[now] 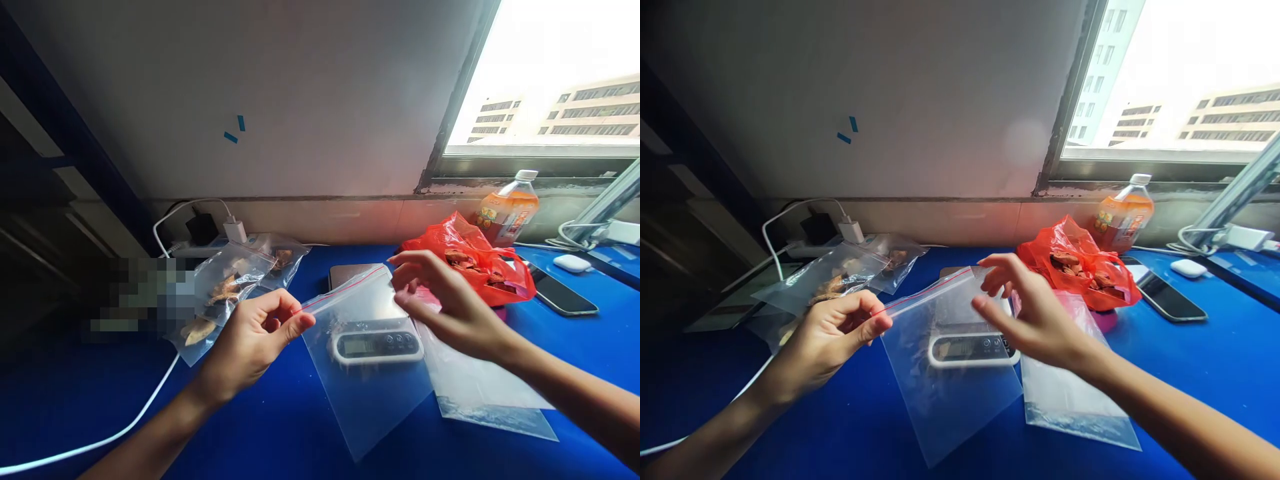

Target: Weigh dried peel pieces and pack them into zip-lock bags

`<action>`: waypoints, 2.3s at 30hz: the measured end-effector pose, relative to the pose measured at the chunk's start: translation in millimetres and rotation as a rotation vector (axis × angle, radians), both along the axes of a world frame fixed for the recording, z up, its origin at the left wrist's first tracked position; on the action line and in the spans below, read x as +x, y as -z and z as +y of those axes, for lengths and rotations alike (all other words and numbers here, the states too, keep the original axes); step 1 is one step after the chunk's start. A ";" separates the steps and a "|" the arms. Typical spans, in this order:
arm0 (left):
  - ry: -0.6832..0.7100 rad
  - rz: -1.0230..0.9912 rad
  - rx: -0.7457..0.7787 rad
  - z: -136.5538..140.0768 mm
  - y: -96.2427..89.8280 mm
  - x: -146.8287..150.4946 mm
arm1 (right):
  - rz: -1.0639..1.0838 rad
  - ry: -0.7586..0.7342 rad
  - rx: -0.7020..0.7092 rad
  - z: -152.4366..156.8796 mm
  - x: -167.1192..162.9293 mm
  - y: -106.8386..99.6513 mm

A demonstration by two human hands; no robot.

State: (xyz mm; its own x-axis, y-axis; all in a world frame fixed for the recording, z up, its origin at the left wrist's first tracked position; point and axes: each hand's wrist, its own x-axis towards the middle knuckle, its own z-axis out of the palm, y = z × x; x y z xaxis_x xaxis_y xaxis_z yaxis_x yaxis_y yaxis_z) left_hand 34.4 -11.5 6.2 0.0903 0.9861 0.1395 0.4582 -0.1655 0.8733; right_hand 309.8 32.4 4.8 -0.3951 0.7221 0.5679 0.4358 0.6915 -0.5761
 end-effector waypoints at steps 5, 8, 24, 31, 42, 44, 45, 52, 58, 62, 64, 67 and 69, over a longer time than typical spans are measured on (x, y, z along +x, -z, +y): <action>0.092 0.225 0.216 -2.8 7.9 4.8 | -0.120 0.016 0.283 -7.8 -23.5 -1.7; 0.245 0.298 0.317 -8.1 16.5 12.2 | -0.322 -0.065 0.344 -18.7 -38.0 -2.7; 0.254 0.183 0.287 -7.3 41.0 14.4 | -0.281 -0.186 0.195 -38.7 -72.8 24.3; 0.374 0.209 0.409 -4.8 29.1 7.4 | -0.285 -0.204 0.241 -37.7 -69.2 21.6; 0.325 0.121 0.426 -0.4 22.9 4.7 | -0.325 -0.064 0.160 -22.7 -35.0 9.0; 0.331 0.119 0.428 1.0 21.0 3.3 | -0.326 -0.037 0.130 -19.9 -31.8 5.5; 0.341 0.122 0.428 1.7 20.0 2.3 | -0.321 -0.022 0.115 -18.8 -30.2 4.4; 0.319 0.102 0.477 3.7 22.4 -2.8 | -0.284 0.020 0.019 -13.5 -20.3 2.3; 0.303 0.100 0.375 -1.3 25.5 -10.4 | -0.258 -0.038 -0.218 -16.1 -16.1 -5.2; 0.345 0.157 0.327 -2.4 23.0 -19.5 | -0.255 -0.030 -0.291 -12.9 -11.2 -7.6; 0.366 0.158 0.334 -1.1 22.0 -23.9 | -0.207 -0.023 -0.326 -9.9 -9.8 -7.4; 0.301 0.135 0.350 3.1 22.2 -29.3 | -0.103 -0.050 -0.355 -9.9 -12.0 -5.7; 0.282 0.135 0.360 6.6 22.6 -32.0 | -0.045 -0.072 -0.386 -14.7 -15.4 -2.7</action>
State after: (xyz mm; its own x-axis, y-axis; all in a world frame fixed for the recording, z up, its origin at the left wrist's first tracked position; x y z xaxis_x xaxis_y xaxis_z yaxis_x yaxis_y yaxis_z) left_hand 2.4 -4.9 -16.5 0.3883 0.8115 0.4367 0.4576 -0.5812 0.6729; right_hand 294.4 17.8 7.5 -0.4704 0.8489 0.2411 0.4247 0.4572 -0.7814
